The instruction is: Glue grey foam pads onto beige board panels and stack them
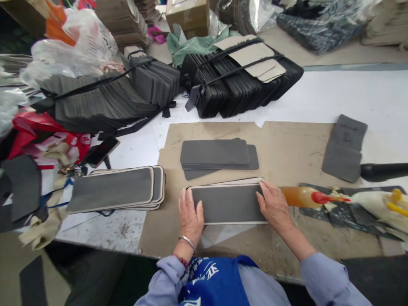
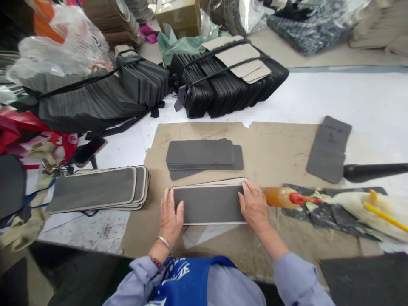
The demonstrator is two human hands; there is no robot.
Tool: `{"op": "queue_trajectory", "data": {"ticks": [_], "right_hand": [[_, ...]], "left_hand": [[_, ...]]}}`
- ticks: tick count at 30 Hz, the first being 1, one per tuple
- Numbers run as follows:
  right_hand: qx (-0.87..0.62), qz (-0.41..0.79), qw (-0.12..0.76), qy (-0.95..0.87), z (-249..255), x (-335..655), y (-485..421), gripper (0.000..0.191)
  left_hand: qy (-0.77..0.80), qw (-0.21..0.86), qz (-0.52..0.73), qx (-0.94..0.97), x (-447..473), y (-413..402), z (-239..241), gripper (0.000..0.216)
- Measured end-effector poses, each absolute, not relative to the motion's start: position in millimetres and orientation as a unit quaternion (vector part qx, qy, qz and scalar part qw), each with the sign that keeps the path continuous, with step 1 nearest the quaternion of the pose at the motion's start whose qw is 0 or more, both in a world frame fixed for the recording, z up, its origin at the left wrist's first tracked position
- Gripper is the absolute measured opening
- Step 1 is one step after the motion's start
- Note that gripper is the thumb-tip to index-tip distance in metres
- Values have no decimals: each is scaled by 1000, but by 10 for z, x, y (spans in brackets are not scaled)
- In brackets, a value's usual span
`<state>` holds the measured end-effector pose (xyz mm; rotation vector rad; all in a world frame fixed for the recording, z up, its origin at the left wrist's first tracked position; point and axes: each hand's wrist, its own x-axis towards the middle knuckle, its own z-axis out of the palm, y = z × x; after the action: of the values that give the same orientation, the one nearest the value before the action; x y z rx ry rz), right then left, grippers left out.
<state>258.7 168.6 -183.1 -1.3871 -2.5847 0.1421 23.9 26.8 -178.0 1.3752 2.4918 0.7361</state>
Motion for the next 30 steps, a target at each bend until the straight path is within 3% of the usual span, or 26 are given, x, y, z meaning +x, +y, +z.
{"op": "queue_trajectory", "data": {"ticks": [6,12,19,30], "right_hand": [[-521,51,4,-852,-1729,2692,1828,35],[-586,220,80,-776,-1606,2535,1821,18],[-591,402,108,-691,-1556,2338,1804,25],[-613,597,10,-518,-1425,2535,1252,28]], "left_hand": [[865,213,324,318,89,24,-1782,35],[847,276,418,177,-32,78,-1725,24],[804,338,481,92,-175,-42,-1755,36],[741,412,529,39,-236,-135,-1757,44]]}}
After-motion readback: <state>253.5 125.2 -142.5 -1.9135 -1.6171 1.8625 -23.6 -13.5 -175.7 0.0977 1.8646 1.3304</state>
